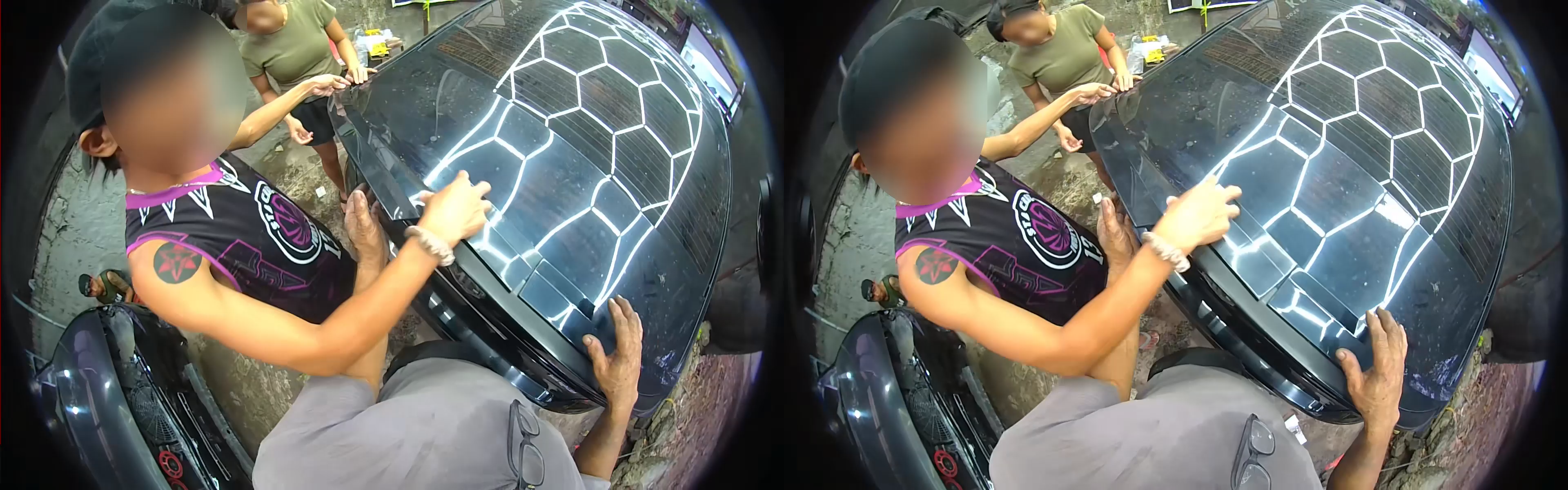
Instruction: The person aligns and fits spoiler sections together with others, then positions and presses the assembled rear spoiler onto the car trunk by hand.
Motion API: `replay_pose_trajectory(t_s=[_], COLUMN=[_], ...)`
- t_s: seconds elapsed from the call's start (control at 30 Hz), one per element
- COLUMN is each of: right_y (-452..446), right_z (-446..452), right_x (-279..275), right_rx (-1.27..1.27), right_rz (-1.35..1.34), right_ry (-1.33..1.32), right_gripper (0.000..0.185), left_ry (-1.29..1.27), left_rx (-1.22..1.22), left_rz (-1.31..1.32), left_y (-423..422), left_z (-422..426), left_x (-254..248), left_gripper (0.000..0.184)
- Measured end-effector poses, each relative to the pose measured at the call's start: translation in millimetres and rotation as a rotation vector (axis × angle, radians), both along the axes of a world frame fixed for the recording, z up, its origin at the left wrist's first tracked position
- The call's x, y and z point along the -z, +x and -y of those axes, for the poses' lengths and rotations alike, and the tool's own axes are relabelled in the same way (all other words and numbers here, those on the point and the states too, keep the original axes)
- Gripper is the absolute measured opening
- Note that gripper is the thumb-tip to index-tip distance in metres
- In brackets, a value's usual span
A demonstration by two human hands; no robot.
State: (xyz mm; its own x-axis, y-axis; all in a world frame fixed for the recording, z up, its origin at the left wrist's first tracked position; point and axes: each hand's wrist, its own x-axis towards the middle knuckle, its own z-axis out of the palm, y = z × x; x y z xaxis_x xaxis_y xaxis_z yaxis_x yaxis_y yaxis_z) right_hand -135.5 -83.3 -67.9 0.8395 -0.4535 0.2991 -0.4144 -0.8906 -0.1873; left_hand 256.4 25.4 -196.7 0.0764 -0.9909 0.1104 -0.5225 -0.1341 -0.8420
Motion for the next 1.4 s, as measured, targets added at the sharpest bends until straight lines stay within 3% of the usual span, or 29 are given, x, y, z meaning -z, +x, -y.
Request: replay_pose_trajectory(t_s=[0.07,0.1,0.4,0.63,0.77,0.87,1.1,1.13,1.23,1.3,1.4], right_y=[10.8,14.9,31.0,30.6,27.6,26.7,23.5,23.3,22.3,21.5,21.2], right_z=[-2.6,-3.6,-12.1,-12.1,-10.7,-9.0,-5.4,-5.2,-4.7,-2.7,-1.6], right_x=[3.2,5.7,35.6,37.1,35.1,35.3,38.9,39.3,41.9,43.3,43.8], right_rx=[0.005,0.008,0.07,0.043,0.047,0.041,0.037,0.04,0.039,0.027,0.023], right_rz=[-0.02,-0.03,-0.076,-0.1,-0.109,-0.105,-0.08,-0.076,-0.063,-0.054,-0.053], right_ry=[-0.003,-0.004,0.113,0.061,0.085,0.095,0.114,0.11,0.103,0.094,0.089], right_gripper=[0.069,0.069,0.066,0.08,0.081,0.079,0.078,0.077,0.077,0.077,0.077], left_ry=[0.103,0.121,0.075,0.017,0.052,0.014,0.174,0.216,0.178,0.195,0.17], left_rx=[-0.031,-0.076,-0.121,-0.092,-0.116,-0.1,-0.057,-0.003,0.074,0.069,0.1], left_rz=[-0.509,-0.56,-0.244,0.035,-0.126,-0.184,-0.35,-0.429,-0.494,-0.51,-0.558], left_y=[-16.7,-20.0,-41.6,-47.3,-62.1,-55.4,-59.6,-57.0,-47.1,-48.3,-42.8], left_z=[-4.4,-1.8,-22.0,-35.3,-44.6,-39.5,-44.7,-50.3,-49.6,-47.0,-44.7], left_x=[-54.7,-49.8,-45.3,-32.6,-62.1,-44.4,-76.1,-87.0,-75.6,-75.1,-68.2], left_gripper=[0.031,0.033,0.042,0.046,0.042,0.04,0.04,0.021,0.005,0.018,0.015])
